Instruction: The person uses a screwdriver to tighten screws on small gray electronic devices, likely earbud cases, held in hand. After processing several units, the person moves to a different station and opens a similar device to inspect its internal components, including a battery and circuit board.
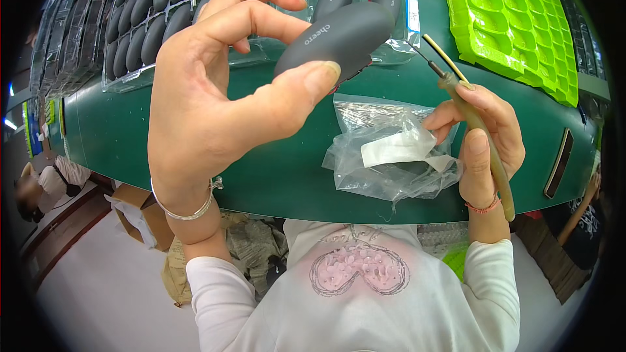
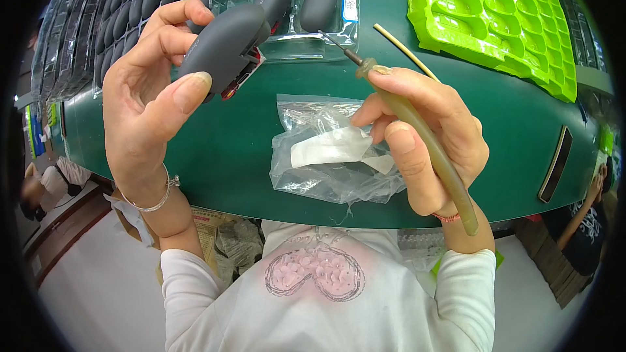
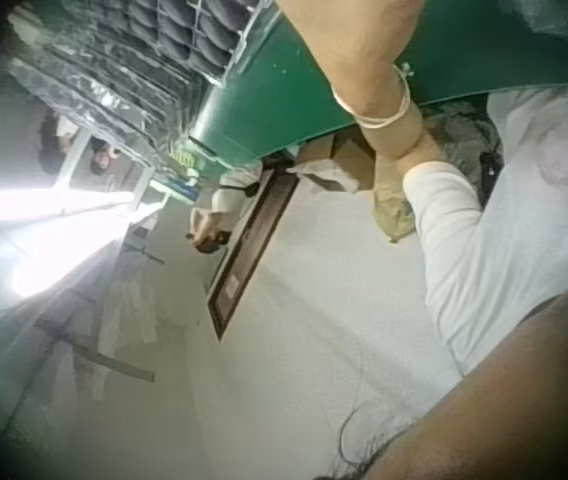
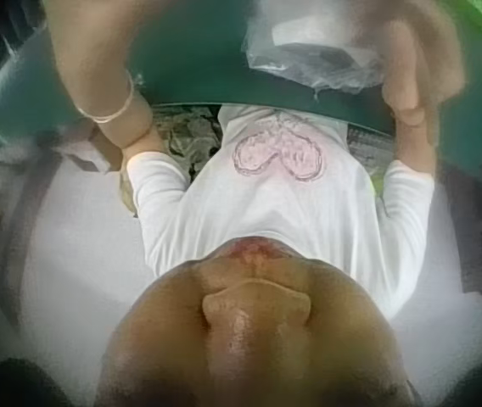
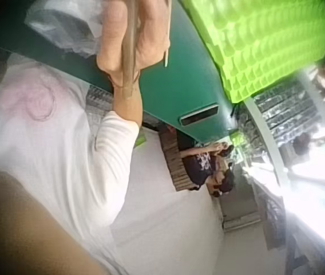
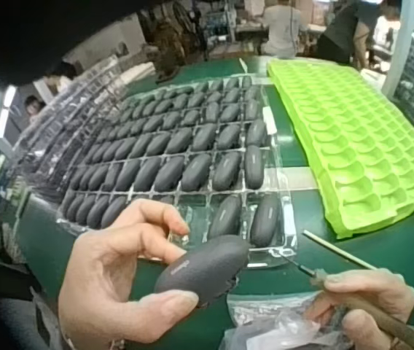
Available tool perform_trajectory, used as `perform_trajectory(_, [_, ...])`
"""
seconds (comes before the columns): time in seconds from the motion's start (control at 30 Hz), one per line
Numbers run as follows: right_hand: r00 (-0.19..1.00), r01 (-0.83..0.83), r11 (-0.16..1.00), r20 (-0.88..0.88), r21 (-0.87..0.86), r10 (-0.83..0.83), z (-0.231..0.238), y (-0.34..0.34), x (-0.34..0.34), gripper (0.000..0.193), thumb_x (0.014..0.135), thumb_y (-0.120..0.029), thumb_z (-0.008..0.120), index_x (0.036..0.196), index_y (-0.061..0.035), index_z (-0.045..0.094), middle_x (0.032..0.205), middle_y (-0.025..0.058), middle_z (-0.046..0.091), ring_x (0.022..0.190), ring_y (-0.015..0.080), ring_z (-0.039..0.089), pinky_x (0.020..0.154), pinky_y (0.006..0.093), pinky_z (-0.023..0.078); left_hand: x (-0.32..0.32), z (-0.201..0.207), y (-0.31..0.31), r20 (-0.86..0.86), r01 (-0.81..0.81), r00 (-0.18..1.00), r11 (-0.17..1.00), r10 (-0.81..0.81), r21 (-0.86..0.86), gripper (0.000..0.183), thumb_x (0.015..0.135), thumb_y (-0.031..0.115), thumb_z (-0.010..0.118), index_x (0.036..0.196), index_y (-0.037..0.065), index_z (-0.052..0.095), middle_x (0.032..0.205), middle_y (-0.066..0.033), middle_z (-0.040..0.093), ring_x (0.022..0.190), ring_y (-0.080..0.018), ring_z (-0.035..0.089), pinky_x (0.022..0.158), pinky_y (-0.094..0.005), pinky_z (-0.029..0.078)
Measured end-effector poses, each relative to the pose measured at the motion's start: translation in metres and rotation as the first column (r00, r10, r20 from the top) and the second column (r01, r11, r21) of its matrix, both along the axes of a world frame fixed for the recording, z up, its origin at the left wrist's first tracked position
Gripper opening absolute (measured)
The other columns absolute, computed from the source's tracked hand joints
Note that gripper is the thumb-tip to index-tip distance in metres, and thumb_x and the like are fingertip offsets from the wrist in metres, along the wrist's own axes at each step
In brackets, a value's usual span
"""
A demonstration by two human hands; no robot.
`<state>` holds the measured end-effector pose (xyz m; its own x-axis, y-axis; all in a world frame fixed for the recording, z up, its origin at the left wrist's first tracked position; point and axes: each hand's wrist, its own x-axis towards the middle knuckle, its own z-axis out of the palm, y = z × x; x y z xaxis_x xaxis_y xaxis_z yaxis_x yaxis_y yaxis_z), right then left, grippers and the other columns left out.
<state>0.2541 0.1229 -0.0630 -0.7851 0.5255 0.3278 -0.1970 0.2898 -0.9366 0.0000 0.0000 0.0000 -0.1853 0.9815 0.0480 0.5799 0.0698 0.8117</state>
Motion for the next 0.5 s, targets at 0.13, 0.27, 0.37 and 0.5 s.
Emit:
perform_trajectory(0.13, [0.984,0.168,0.980,-0.040,-0.109,-0.173,0.009,-0.014,-0.010,0.038,0.092,-0.025,0.055,0.111,0.0078,0.052,0.087,0.0197,0.063,0.069,0.0169,0.062,0.059,0.0248,0.050,0.009,-0.001,0.001,0.225,-0.076,0.971,0.997,0.082,-0.033,0.029,0.077,0.014,0.065,0.097,-0.006,0.058,0.105,-0.0157,0.058,0.088,-0.0135,0.057,0.077,-0.0242,0.045])
perform_trajectory(0.27, [0.989,0.064,0.989,-0.121,-0.133,-0.080,0.004,-0.007,-0.003,0.041,0.092,-0.031,0.057,0.104,0.0080,0.055,0.070,0.0147,0.062,0.060,0.0161,0.060,0.053,0.0247,0.048,0.027,-0.003,0.005,0.507,-0.117,0.842,0.980,0.184,-0.161,0.028,0.077,0.010,0.066,0.097,-0.007,0.057,0.089,-0.0104,0.063,0.078,-0.0097,0.058,0.072,-0.0202,0.045])
perform_trajectory(0.37, [0.979,0.023,0.990,-0.195,-0.140,-0.050,0.003,-0.003,-0.003,0.045,0.090,-0.035,0.059,0.104,0.0076,0.055,0.065,0.0121,0.061,0.056,0.0154,0.058,0.049,0.0248,0.046,0.036,-0.004,0.007,0.518,-0.107,0.834,0.977,0.189,-0.184,0.027,0.077,0.010,0.066,0.096,-0.007,0.058,0.084,-0.0093,0.064,0.074,-0.0084,0.058,0.068,-0.0184,0.045])
perform_trajectory(0.5, [0.973,0.038,0.998,-0.227,-0.048,-0.048,0.002,-0.004,-0.004,0.046,0.087,-0.037,0.061,0.100,0.0065,0.058,0.064,0.0108,0.060,0.054,0.0150,0.056,0.048,0.0248,0.044,0.043,-0.002,0.008,0.483,-0.075,0.853,0.963,0.196,-0.258,0.025,0.076,0.009,0.066,0.094,-0.006,0.059,0.081,-0.0084,0.064,0.069,-0.0068,0.058,0.062,-0.0179,0.046])
